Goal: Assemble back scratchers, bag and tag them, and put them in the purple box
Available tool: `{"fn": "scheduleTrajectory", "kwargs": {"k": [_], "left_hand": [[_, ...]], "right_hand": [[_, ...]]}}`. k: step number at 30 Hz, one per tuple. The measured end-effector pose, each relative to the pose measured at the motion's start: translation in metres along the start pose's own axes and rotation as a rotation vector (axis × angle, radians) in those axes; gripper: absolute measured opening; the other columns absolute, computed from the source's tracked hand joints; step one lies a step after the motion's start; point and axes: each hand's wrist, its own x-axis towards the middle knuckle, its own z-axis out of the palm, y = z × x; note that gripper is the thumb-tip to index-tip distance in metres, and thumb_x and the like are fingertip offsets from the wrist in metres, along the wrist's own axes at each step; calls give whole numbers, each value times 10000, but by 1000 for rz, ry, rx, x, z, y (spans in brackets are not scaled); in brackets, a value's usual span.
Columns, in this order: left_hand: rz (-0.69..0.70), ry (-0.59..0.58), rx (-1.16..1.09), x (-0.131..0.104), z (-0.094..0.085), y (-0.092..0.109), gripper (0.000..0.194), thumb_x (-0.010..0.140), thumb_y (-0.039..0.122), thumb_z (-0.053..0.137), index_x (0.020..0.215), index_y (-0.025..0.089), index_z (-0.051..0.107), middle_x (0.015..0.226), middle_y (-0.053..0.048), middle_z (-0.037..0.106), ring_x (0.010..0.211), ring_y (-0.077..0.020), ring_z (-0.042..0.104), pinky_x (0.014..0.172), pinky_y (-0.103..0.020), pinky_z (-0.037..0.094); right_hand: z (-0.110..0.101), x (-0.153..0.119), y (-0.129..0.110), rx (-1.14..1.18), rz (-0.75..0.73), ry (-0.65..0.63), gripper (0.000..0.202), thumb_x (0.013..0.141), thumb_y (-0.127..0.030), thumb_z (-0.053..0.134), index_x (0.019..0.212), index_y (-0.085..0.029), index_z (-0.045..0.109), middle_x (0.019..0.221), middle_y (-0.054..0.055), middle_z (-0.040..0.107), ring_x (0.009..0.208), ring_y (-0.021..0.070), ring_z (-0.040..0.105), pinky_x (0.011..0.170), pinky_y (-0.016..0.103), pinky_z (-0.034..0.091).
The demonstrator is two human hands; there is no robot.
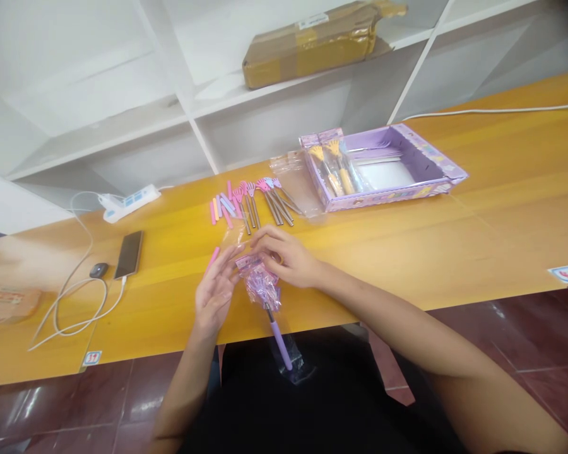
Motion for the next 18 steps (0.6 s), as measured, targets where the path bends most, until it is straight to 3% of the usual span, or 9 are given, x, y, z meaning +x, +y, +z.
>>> {"fn": "scheduleTrajectory", "kwargs": {"k": [6,9,11,15,18], "left_hand": [[9,-31,13,2,1,2,685,935,407,749,1579,307,541,1666,-149,491,1584,-421,402,1246,-639,431],[10,0,38,3,2,0,794,969,347,743,1661,449,365,1673,-102,478,1557,-386,454,1217,-628,476],[-44,41,81,2,1,-4,829,999,323,726,1680,487,281,1667,-93,488,1534,-363,495,1210,-617,489],[-205,55,212,-1,-4,-14,642,1020,362,714,1609,338,461,1584,-125,595,1443,-339,604,1205,-556,502],[-216,61,250,-1,-6,-16,587,1003,348,738,1546,288,524,1543,-127,636,1418,-321,628,1171,-498,530]], "right_hand": [[1,-1,-1,38,7,4,324,1023,-105,532,1260,-236,709,1297,95,727,1179,219,708,1022,439,602],[2,-1,-1,47,20,54,361,1015,-101,541,1288,-244,729,1321,90,740,1207,218,718,1043,442,612],[2,-1,-1,58,6,74,375,1006,-92,542,1286,-243,740,1317,90,748,1227,218,718,1067,452,607],[1,-1,-1,96,-50,34,379,1008,-86,518,1253,-243,761,1262,78,772,1183,195,741,1038,421,622],[1,-3,0,61,-84,2,351,990,-82,524,1194,-223,772,1230,84,780,1137,192,758,1002,394,638]]}}
